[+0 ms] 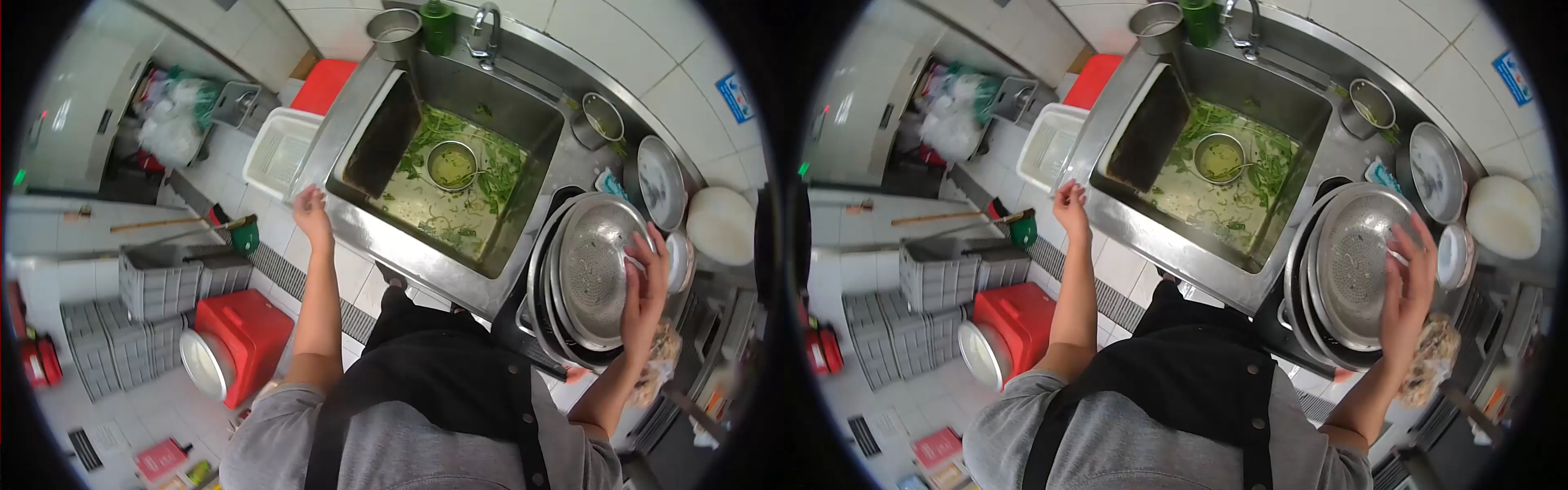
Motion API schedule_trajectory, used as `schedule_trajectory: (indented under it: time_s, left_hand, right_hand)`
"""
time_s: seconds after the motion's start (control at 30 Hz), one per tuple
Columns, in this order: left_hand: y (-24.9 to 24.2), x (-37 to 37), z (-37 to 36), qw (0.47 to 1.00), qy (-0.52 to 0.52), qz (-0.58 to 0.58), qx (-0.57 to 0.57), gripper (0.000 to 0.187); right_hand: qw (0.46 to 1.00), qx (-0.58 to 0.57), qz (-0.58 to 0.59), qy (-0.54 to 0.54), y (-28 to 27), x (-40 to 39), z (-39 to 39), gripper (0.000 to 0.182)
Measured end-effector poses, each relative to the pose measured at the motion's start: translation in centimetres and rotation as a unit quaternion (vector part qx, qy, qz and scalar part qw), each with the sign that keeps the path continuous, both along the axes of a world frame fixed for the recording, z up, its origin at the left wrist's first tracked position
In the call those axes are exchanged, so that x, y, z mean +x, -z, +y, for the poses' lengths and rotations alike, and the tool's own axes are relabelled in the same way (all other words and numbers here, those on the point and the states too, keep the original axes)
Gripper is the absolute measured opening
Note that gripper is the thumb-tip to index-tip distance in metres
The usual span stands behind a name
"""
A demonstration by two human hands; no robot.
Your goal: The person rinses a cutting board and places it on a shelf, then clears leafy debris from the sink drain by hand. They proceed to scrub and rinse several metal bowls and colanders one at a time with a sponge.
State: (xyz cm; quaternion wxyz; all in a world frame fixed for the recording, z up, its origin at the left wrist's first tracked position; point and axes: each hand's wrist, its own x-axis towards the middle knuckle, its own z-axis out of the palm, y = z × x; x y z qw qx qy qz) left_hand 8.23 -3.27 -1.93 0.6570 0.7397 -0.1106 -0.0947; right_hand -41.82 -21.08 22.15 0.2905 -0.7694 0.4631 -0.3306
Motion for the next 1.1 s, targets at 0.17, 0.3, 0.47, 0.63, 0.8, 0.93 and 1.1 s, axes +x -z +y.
schedule_trajectory:
  time_s: [0.17, 0.3, 0.47, 0.63, 0.8, 0.93, 1.1]
  left_hand:
    - [3.0, 8.7, -8.6, 0.982, 0.061, -0.163, 0.074, 0.019]
    - [4.1, 13.0, -16.9, 0.871, 0.232, -0.381, 0.207, 0.038]
    - [5.1, 15.9, -21.9, 0.773, 0.36, -0.475, 0.217, 0.05]
    - [4.2, 14.8, -22.2, 0.757, 0.38, -0.477, 0.234, 0.065]
    - [4.7, 15.1, -22.5, 0.749, 0.389, -0.478, 0.242, 0.071]
    - [4.8, 14.6, -23.1, 0.755, 0.386, -0.464, 0.256, 0.069]
    - [5.3, 14.9, -23.0, 0.761, 0.383, -0.448, 0.272, 0.057]
  right_hand:
    - [0.997, 0.033, 0.065, 0.011, 1.8, 10.0, 3.6, 0.031]
    - [0.986, 0.132, 0.087, -0.047, 6.4, 19.8, 3.5, 0.035]
    - [0.939, 0.23, 0.24, -0.085, 24.5, 26.4, -1.8, 0.038]
    - [0.873, 0.227, 0.427, -0.062, 39.0, 31.0, -5.8, 0.043]
    - [0.854, 0.125, 0.502, -0.046, 47.1, 33.5, -9.0, 0.051]
    - [0.746, 0.213, 0.62, -0.115, 48.0, 34.8, -11.1, 0.048]
    - [0.788, 0.297, 0.532, -0.087, 41.5, 36.0, -10.9, 0.042]
